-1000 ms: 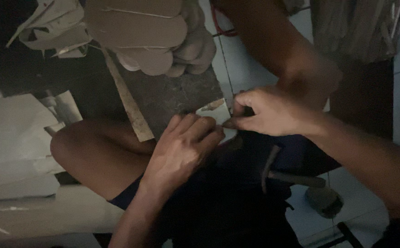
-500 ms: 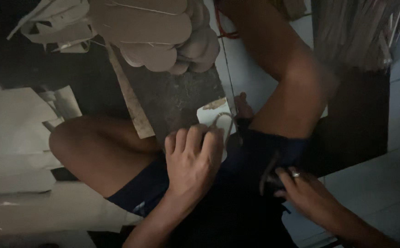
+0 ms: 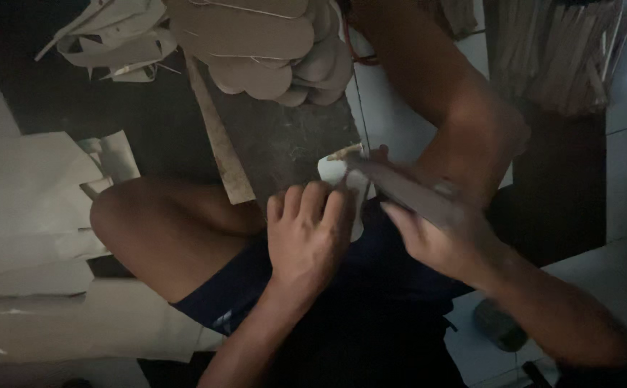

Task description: The person sits on the floor and uses a hammer to shape a small white shoe part on a wooden block. They repeatedly tap the part, adjust its position, and continue shaping it throughout the clip.

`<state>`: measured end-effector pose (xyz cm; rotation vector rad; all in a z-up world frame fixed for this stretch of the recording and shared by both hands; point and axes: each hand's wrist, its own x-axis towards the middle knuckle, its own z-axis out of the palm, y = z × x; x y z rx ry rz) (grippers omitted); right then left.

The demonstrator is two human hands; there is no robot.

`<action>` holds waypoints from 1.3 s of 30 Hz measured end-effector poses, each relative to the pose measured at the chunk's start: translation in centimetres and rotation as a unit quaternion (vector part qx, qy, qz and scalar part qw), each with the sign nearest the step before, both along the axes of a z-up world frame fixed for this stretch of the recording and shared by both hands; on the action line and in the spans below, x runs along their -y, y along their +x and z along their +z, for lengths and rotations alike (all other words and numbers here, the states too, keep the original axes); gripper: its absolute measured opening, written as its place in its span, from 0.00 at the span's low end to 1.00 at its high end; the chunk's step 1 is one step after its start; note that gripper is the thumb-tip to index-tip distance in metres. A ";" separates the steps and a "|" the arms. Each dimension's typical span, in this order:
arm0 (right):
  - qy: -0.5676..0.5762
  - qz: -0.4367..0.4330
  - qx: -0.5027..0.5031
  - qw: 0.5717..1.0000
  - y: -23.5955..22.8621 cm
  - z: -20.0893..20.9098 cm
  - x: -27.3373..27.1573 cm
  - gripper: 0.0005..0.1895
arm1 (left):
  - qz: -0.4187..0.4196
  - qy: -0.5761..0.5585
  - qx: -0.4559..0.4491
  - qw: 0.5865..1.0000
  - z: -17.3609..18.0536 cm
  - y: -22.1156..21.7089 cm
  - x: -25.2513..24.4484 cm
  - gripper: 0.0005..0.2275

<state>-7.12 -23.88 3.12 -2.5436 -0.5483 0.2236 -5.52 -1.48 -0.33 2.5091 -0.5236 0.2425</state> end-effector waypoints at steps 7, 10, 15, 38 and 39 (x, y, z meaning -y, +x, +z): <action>-0.008 -0.027 0.066 0.997 1.0 1.5 -1.4 0.11 | -0.006 -0.022 -0.002 1.000 -0.4 0.0 0.2 0.05; 0.025 -0.001 0.033 0.999 1.5 1.0 -1.6 0.13 | 0.007 -0.017 -0.002 1.000 -0.1 0.3 0.2 0.05; -0.046 0.036 0.075 0.995 0.9 0.7 -1.2 0.14 | 0.001 -0.029 -0.006 1.000 0.0 0.0 0.2 0.04; 0.027 -0.072 0.120 0.990 0.2 -0.4 0.0 0.11 | -0.007 -0.010 -0.009 1.000 -0.6 -0.3 0.5 0.07; -0.010 -0.093 0.137 0.986 0.2 -0.5 -0.2 0.10 | -0.006 -0.012 -0.015 1.000 -0.6 -0.3 0.4 0.07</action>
